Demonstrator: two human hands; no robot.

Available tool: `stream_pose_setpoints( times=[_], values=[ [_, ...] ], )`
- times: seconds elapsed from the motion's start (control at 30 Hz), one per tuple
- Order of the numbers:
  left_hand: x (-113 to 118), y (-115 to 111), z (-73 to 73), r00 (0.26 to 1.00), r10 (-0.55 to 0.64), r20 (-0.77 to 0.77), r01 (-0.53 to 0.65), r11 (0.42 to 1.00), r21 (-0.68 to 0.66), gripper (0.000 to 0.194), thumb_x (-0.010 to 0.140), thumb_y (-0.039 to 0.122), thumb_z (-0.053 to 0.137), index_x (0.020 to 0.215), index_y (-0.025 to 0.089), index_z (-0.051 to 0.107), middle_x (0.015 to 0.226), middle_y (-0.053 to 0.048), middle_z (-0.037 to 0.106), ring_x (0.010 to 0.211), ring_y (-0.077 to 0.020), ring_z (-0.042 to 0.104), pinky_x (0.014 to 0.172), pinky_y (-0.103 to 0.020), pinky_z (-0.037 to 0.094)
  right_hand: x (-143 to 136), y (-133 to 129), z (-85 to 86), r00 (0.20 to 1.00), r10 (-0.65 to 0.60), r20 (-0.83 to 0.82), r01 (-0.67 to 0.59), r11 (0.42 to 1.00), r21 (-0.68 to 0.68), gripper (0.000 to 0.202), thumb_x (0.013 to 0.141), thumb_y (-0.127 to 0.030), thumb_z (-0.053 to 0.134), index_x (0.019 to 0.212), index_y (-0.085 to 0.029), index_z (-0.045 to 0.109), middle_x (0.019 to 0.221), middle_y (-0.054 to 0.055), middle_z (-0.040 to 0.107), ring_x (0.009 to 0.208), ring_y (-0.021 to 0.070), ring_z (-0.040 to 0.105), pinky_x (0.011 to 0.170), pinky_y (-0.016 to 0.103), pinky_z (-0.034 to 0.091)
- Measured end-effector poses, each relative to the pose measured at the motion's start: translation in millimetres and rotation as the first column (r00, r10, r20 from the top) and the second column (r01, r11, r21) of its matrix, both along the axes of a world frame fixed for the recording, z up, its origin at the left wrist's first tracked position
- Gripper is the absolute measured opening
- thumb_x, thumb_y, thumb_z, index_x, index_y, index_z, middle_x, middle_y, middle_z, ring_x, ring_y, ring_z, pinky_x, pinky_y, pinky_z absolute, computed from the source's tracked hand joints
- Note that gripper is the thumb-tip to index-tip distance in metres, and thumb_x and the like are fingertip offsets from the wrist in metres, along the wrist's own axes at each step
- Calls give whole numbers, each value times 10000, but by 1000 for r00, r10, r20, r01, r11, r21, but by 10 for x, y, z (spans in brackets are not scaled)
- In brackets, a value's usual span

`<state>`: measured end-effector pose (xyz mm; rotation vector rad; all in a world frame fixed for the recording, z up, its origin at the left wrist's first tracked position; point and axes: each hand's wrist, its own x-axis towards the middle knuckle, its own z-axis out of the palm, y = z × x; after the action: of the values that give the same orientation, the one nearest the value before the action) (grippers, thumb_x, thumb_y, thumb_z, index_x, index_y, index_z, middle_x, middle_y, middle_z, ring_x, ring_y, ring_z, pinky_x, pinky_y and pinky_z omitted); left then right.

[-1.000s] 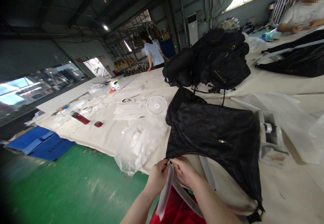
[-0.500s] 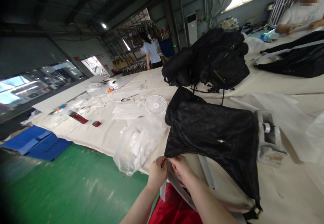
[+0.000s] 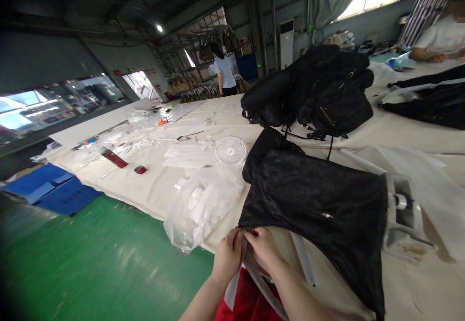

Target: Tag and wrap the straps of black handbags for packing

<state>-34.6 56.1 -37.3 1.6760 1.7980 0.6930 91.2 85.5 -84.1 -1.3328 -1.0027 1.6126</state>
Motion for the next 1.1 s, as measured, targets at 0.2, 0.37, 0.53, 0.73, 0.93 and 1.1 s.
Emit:
stream_pose_setpoints(
  times=[0.2, 0.37, 0.53, 0.73, 0.93, 1.1],
  values=[
    [-47, -14, 195, 963, -86, -254, 50, 988, -146, 469, 920, 509, 397, 739, 170, 666, 697, -110, 689, 687, -235, 663, 584, -280, 397, 102, -82, 115, 996, -22, -86, 18, 999, -48, 264, 653, -439, 704, 643, -184, 638, 597, 24, 641, 549, 157, 546, 491, 266, 341],
    [-67, 22, 233, 956, -257, -139, 223, 949, -221, 360, 913, 419, 452, 776, 191, 694, 738, -63, 705, 693, -191, 650, 630, -255, 423, 194, -103, 156, 977, 72, -202, -75, 997, -8, 291, 695, -458, 705, 663, -174, 649, 616, 17, 639, 566, 150, 548, 527, 267, 344],
    [30, -33, 257, 904, -272, -330, 194, 948, -252, 310, 948, 249, 368, 963, 162, 666, 831, -98, 707, 788, -211, 671, 707, -281, 463, 173, -90, 89, 980, 72, -188, -74, 997, -2, 271, 676, -439, 717, 681, -172, 671, 600, -1, 613, 556, 138, 518, 538, 267, 355],
    [182, -171, 50, 703, -322, -634, 213, 946, -245, 406, 848, 8, 332, 1143, 101, 597, 910, -154, 657, 855, -241, 666, 716, -304, 487, 185, -73, 154, 985, 133, -113, -139, 989, -51, 261, 694, -439, 660, 643, -184, 665, 564, 9, 619, 507, 138, 523, 490, 261, 356],
    [235, -235, -75, 679, -286, -676, 212, 958, -192, 416, 856, 33, 362, 1232, 62, 536, 926, -176, 657, 858, -252, 662, 713, -320, 499, 117, -68, 138, 989, 147, 17, -147, 989, -13, 427, 714, -572, 648, 529, -194, 573, 492, 18, 579, 471, 155, 516, 473, 278, 348],
    [140, -158, 95, 924, -258, -282, 210, 959, -189, 299, 957, 240, 337, 1009, 141, 614, 875, -113, 673, 820, -217, 653, 724, -303, 472, 112, -112, 60, 996, 91, -20, -89, 994, 69, 404, 703, -585, 669, 619, -197, 595, 544, -6, 576, 495, 142, 490, 487, 274, 347]
  ],
)
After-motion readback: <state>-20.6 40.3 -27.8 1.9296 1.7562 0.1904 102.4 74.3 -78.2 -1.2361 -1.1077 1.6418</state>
